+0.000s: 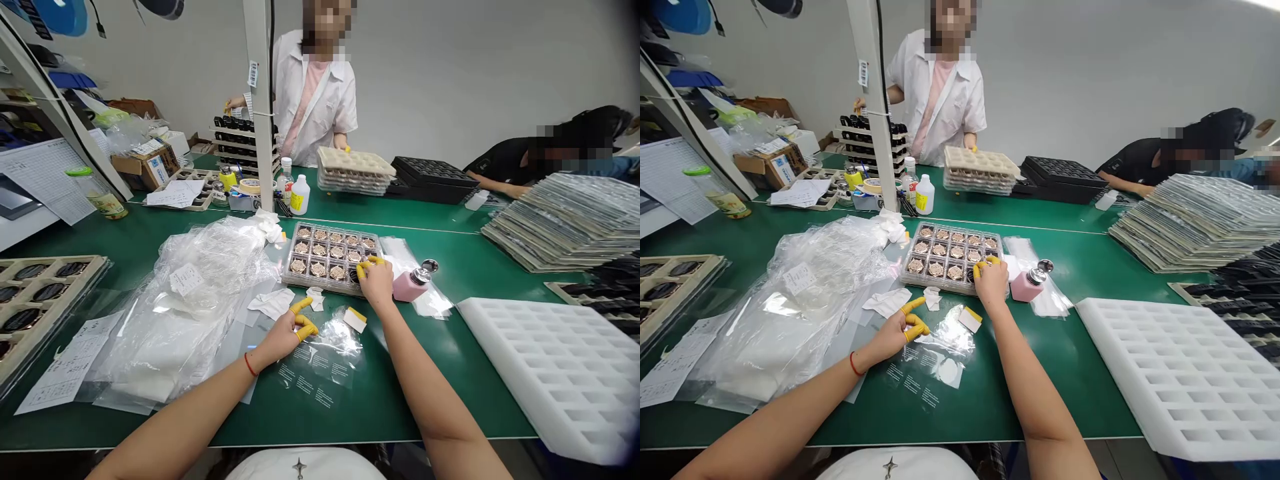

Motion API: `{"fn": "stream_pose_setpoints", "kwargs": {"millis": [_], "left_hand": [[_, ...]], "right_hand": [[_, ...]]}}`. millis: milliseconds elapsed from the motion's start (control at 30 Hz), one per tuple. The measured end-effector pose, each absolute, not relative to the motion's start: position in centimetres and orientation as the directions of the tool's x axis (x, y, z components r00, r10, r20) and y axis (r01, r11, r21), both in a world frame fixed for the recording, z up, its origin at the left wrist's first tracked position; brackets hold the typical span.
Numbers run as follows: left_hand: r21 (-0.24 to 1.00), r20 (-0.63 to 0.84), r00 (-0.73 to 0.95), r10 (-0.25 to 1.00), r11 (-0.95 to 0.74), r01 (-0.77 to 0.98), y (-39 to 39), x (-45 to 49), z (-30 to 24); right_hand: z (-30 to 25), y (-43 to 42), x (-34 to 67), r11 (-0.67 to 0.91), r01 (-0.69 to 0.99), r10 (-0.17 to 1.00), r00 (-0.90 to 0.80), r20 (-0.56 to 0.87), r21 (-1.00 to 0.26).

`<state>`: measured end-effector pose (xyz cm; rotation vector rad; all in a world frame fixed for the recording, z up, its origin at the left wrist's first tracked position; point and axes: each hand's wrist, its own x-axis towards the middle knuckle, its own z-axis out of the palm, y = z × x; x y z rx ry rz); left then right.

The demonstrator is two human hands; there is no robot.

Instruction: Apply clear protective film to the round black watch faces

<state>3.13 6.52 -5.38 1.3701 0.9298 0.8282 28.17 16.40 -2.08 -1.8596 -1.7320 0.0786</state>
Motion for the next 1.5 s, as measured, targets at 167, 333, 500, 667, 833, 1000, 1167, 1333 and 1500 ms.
{"fn": "stream_pose_setpoints", "kwargs": {"millis": [167, 333, 500, 667, 833, 1000, 1167, 1333, 1500], "left_hand": [[0.996, -0.082, 0.420, 0.904, 0.055, 0.076, 6.7, 3.2, -5.4], [0.993, -0.107, 0.439, 0.892, 0.070, 0.099, 6.7, 3.3, -5.0], [0.988, -0.119, 0.449, 0.885, 0.060, 0.143, 6.6, 3.5, -4.6], [0.989, -0.119, 0.452, 0.884, 0.064, 0.134, 6.7, 3.4, -4.9], [0.989, -0.128, 0.460, 0.879, 0.150, -0.010, 6.8, 3.4, -5.3], [0.952, -0.140, 0.521, 0.842, 0.258, -0.162, 6.4, 3.4, -4.9], [0.959, -0.106, 0.567, 0.817, 0.235, -0.160, 6.4, 3.2, -4.9], [0.997, -0.056, 0.473, 0.880, 0.077, -0.025, 6.5, 3.0, -5.1], [0.996, -0.044, 0.528, 0.848, -0.004, 0.090, 5.9, 3.3, -4.8]], "right_hand": [[-2.7, 17.3, 25.5, 0.145, 0.949, 0.972, -0.083, 0.222, -0.281], [-3.4, 18.2, 25.3, 0.094, 0.917, 0.988, -0.038, 0.150, -0.388], [-3.7, 18.4, 25.6, 0.098, 0.925, 0.988, -0.046, 0.150, -0.367], [-2.8, 18.9, 25.4, 0.184, 0.916, 0.977, -0.129, 0.172, -0.357], [-2.0, 16.1, 24.5, 0.264, 0.901, 0.943, -0.166, 0.288, -0.344], [-1.4, 10.1, 21.5, 0.448, 0.836, 0.844, -0.278, 0.459, -0.316], [-1.7, 6.0, 19.3, 0.653, 0.633, 0.757, -0.563, 0.332, -0.416], [-2.5, 6.7, 20.4, 0.429, 0.499, 0.874, -0.439, 0.207, -0.753], [-3.1, 6.3, 19.5, 0.428, 0.623, 0.902, -0.337, 0.269, -0.655]]}}
